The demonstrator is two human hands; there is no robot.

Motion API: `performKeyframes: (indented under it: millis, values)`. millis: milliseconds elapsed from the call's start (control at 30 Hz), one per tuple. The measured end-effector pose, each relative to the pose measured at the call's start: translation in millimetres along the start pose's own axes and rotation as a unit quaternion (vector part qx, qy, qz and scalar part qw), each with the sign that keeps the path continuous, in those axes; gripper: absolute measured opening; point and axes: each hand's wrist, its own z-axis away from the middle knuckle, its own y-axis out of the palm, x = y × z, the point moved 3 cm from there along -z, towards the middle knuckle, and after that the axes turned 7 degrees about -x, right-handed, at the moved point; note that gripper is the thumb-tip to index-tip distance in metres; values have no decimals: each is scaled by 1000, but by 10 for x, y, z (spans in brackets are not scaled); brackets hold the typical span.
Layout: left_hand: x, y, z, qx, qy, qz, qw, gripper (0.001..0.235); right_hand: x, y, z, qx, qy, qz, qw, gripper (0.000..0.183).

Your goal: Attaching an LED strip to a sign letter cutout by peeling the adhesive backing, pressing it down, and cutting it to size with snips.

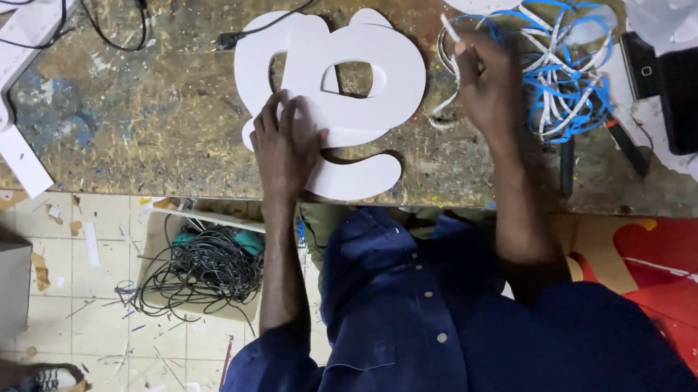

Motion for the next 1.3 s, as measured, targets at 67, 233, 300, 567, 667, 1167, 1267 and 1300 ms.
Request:
performKeyframes:
  millis: [67, 233, 300, 567, 667, 1167, 1267, 1300]
  values:
    - [-67, -5, -17, -48, -13, 65, 997, 55, 125, -21, -86, -6, -25, -81, 996, 25]
    - [-151, 202, -104, -58, -18, 90, 994, 56, 226, 480, 108, 88, 32, -81, 992, 20]
    - [-182, 300, -126, -58, -20, 81, 995, 57, 209, 762, 222, 152, 46, -41, 987, 20]
    - [-238, 376, -158, -102, 4, 126, 987, 56, 163, 885, 316, 215, 74, -172, 958, 17]
    - [-230, 465, -130, -127, 27, 115, 985, 49, -20, 861, 344, 199, 103, -266, 938, 21]
    - [-1047, 449, 10, 159, 62, 363, 916, 56, -327, 993, 333, 104, 64, -244, 962, 17]
    - [-1245, -50, -9, 146, 22, 411, 899, 50, -550, 957, 326, 92, 202, -354, 909, 23]
    - [-1335, -91, -41, 143, 27, 410, 900, 50, -341, 806, 325, 90, 197, -355, 910, 23]
